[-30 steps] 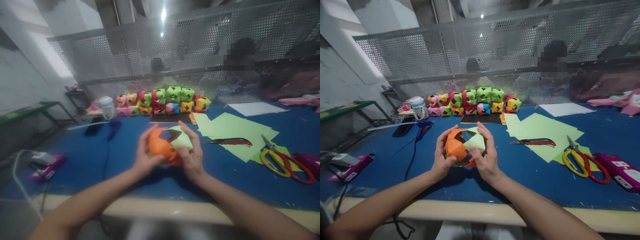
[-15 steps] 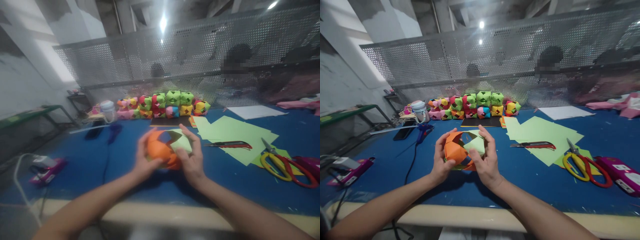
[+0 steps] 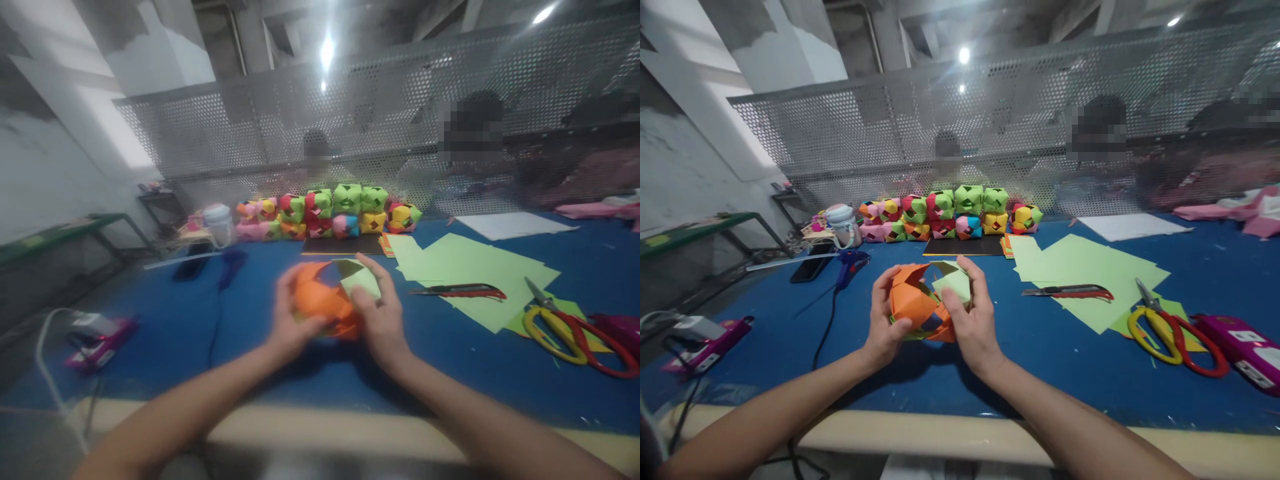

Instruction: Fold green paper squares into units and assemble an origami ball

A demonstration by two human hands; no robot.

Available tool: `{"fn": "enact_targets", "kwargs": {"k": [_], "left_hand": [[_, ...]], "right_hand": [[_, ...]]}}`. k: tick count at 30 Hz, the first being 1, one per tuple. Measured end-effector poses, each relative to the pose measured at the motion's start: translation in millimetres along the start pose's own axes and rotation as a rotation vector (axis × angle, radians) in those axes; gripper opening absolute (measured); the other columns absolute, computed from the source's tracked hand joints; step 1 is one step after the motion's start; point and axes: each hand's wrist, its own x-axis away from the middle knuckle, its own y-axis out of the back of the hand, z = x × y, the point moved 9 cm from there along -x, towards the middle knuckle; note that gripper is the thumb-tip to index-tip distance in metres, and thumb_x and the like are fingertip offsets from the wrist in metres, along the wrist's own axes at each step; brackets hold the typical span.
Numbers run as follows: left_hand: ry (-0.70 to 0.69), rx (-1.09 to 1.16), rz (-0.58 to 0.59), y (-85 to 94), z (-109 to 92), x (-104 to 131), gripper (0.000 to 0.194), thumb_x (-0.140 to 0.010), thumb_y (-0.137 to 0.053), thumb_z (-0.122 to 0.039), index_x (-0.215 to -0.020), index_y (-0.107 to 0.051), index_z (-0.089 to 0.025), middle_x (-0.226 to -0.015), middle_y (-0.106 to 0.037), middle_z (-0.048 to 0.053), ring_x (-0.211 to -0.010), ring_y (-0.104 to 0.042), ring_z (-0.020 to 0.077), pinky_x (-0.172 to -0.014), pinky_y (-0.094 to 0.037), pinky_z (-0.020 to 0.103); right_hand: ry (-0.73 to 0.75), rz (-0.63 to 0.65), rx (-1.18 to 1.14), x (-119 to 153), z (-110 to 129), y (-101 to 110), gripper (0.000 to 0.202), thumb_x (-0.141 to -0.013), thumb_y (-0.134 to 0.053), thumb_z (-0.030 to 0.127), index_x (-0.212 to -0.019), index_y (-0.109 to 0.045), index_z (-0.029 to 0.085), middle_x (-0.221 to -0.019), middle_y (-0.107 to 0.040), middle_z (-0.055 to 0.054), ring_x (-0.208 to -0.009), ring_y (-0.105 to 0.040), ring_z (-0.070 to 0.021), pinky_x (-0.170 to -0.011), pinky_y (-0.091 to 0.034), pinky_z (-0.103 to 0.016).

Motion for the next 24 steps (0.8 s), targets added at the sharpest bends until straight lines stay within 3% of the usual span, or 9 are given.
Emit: {"fn": "enact_targets", "kwargs": {"k": [5,11,24], "left_hand": [[-0.003,-0.021,0.008,2.7,1.2,-0.9,0.073,-0.065,-0.075,-0.055,-0.127,-0.047,-0.027,-0.131,-0.051,0.010,-0.117,-0.055,0.0273,-0.095,-0.049,0.038],[-0.016,-0.024,0.032,1.2,1.7,-1.6,0.073,-0.065,-0.075,-0.055,-0.126,-0.047,-0.027,-0.130,-0.052,0.010,-0.117,-0.055,0.0280,-0.094,-0.050,0.039],[-0.015,-0.002,0.049,3.7,8.8,-3.7,0.072,-0.067,-0.071,-0.060,-0.128,-0.049,-0.028,-0.131,-0.053,0.009,-0.115,-0.055,0.0267,-0.094,-0.049,0.039]], "right_hand": [[0.075,0.000,0.067,-1.7,7.5,0.7,0.045,-0.082,-0.058,0.046,-0.121,-0.054,0.025,-0.130,-0.055,-0.008,-0.117,-0.054,-0.0231,-0.099,-0.046,-0.041],[0.027,-0.010,0.073,-3.9,4.9,0.2,0.047,-0.080,-0.059,0.047,-0.121,-0.054,0.023,-0.127,-0.056,-0.009,-0.115,-0.055,-0.0239,-0.097,-0.047,-0.042],[0.252,0.089,0.212,-1.5,19.8,-5.9,0.035,-0.083,-0.057,0.035,-0.116,-0.054,0.023,-0.132,-0.052,-0.011,-0.126,-0.047,-0.0240,-0.105,-0.040,-0.045]]}}
